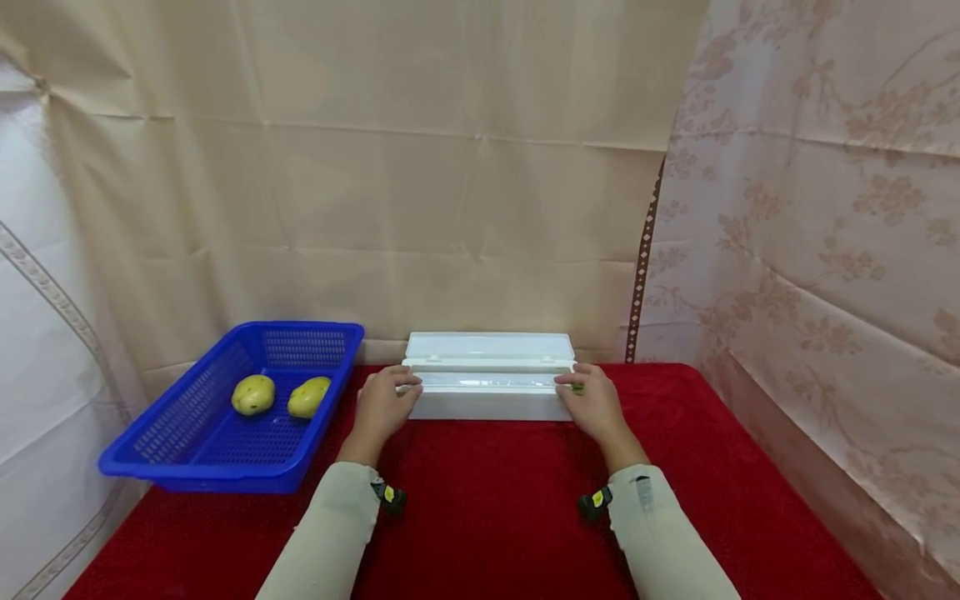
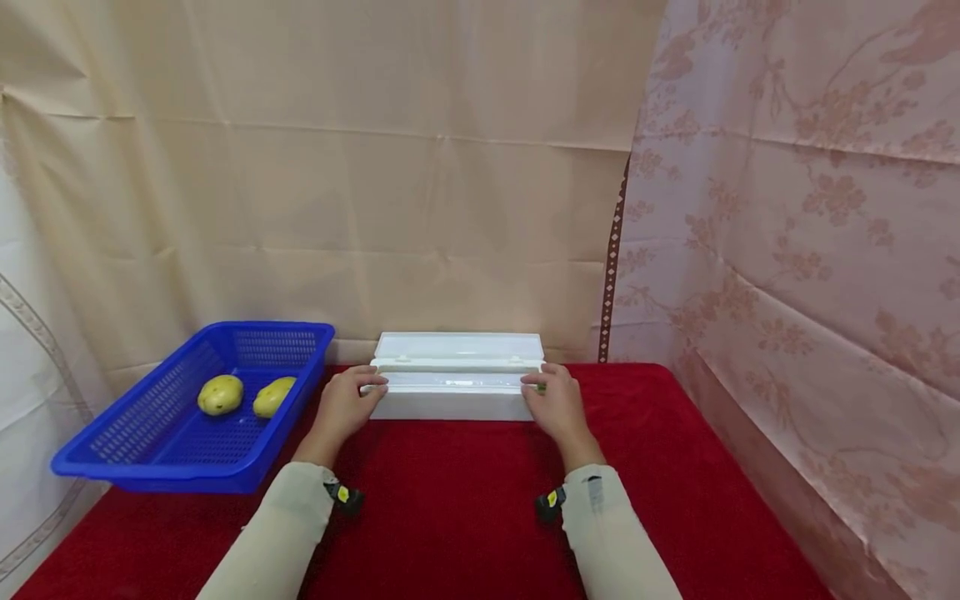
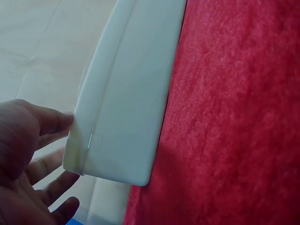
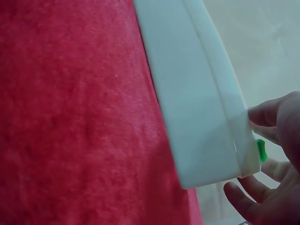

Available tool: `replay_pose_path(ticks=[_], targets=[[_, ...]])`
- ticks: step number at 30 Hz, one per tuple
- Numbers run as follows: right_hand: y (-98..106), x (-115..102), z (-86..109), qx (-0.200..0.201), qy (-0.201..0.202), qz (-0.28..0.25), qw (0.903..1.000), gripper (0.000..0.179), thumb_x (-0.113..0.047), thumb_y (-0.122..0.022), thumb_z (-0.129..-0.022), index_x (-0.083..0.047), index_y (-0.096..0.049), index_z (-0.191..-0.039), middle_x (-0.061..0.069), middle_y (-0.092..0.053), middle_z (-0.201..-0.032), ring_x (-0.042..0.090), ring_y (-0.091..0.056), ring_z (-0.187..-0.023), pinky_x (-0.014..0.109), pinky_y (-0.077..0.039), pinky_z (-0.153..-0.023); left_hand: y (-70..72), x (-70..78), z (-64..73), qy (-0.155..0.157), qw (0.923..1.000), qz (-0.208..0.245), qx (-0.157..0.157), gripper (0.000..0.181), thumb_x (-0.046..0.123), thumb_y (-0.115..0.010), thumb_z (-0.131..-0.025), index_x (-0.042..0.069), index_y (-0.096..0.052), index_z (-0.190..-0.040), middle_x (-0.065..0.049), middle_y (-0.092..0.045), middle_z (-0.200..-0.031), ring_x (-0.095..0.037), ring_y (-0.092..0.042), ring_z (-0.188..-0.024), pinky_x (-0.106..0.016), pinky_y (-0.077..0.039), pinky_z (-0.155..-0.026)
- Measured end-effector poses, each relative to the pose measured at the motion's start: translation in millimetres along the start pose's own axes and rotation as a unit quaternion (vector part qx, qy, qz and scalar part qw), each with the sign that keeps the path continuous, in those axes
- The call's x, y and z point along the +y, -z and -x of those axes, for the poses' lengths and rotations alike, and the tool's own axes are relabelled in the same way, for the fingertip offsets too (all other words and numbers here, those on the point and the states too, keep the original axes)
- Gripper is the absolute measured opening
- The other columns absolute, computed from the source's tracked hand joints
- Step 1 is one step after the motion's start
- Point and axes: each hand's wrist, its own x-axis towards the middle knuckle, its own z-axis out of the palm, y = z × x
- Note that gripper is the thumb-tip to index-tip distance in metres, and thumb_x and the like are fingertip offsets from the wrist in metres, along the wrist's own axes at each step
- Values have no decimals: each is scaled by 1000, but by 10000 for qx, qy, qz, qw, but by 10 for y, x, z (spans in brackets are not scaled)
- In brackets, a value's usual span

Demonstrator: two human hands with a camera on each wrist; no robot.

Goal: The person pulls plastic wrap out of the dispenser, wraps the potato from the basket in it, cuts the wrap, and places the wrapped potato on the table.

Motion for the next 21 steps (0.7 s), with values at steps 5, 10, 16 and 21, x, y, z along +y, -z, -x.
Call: replay_pose_path(ticks=[5, 10, 16, 21], targets=[[-41, -33, 31, 221, -10, 28, 9998, 15, -20, -66, -85, -14, -76, -93, 20, -54, -129, 41, -49, -117, 53, -37, -98, -1, 11, 0, 86, 10000, -22, -21, 16, 30, -68, -85, 22, -76, -96, 0, -60, -129, -33, -48, -123, -55, -32, -94], [-63, -43, 13, 332, -77, 43, 9994, 14, -21, -66, -85, -14, -76, -90, 19, -54, -129, 39, -49, -118, 53, -36, -99, 1, 14, -13, 59, 10000, -2, 50, 14, 31, -69, -85, 23, -76, -94, 0, -60, -129, -32, -48, -122, -54, -33, -92], [-71, -48, 10, 313, -319, -36, 9990, 14, -22, -67, -86, -13, -75, -91, 18, -53, -130, 39, -48, -119, 53, -35, -101, -6, 12, 4, -186, 9997, -129, 76, 17, 29, -67, -86, 24, -74, -101, 3, -61, -129, -30, -48, -122, -52, -33, -91], [-87, -56, 15, 416, -316, -3, 9986, 16, -24, -67, -88, -11, -75, -92, 19, -54, -128, 40, -49, -118, 52, -35, -100, -55, 9, 19, -517, 9980, -364, 33, 24, 26, -60, -89, 26, -72, -110, 8, -61, -129, -24, -46, -121, -49, -28, -96]])
